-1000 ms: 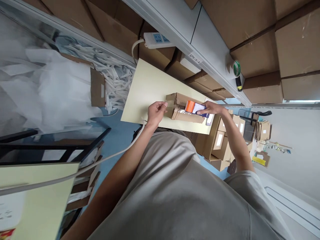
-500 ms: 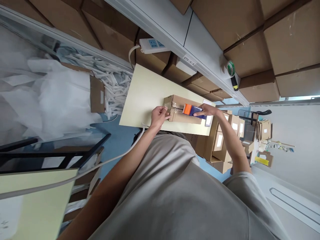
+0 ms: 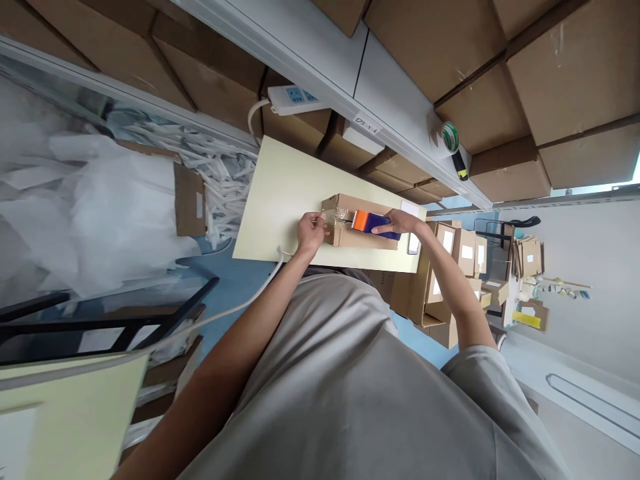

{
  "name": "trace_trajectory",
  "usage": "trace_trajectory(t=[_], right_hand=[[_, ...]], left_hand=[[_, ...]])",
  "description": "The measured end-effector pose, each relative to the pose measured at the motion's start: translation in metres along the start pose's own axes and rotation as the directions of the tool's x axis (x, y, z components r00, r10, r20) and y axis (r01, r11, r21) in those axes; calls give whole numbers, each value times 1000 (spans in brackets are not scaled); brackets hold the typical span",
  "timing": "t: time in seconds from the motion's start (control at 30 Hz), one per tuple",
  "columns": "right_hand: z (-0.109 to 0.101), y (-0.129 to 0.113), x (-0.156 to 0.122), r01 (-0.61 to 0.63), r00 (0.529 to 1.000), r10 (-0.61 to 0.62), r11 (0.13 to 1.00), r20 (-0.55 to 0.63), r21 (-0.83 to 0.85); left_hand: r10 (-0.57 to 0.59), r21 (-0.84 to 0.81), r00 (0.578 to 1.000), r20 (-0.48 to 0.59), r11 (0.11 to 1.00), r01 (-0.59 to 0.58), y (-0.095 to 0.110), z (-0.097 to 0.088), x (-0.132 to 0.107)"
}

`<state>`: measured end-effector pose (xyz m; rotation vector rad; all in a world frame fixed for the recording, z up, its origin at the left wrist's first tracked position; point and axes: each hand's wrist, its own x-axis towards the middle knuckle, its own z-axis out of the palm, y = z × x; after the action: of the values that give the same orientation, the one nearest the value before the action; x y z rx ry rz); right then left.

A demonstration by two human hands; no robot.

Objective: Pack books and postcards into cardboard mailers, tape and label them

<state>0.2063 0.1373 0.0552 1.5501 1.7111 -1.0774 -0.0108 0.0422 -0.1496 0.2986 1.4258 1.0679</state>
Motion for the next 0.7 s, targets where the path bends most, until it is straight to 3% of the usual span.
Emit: trace_trajectory(t=[0.17,0.3,0.47,0.7], right_hand=[[1,2,5,-2,1000,2,1000,-4,-21],[1,5,5,1,1000,-2,999,-7,-36],[1,11,5,34,999,-34,999,-6,-37],[-5,20,12,145,989,-145,986,6,-79]], left_hand=[[172,115,985,20,978,-174,-10,6,3],[194,166,976,-104,971,-175,-4,8,-7],[314,277,948,-54,917,-288,10,22,-25],[370,362,921,-123,881,-305,8,36,-33]])
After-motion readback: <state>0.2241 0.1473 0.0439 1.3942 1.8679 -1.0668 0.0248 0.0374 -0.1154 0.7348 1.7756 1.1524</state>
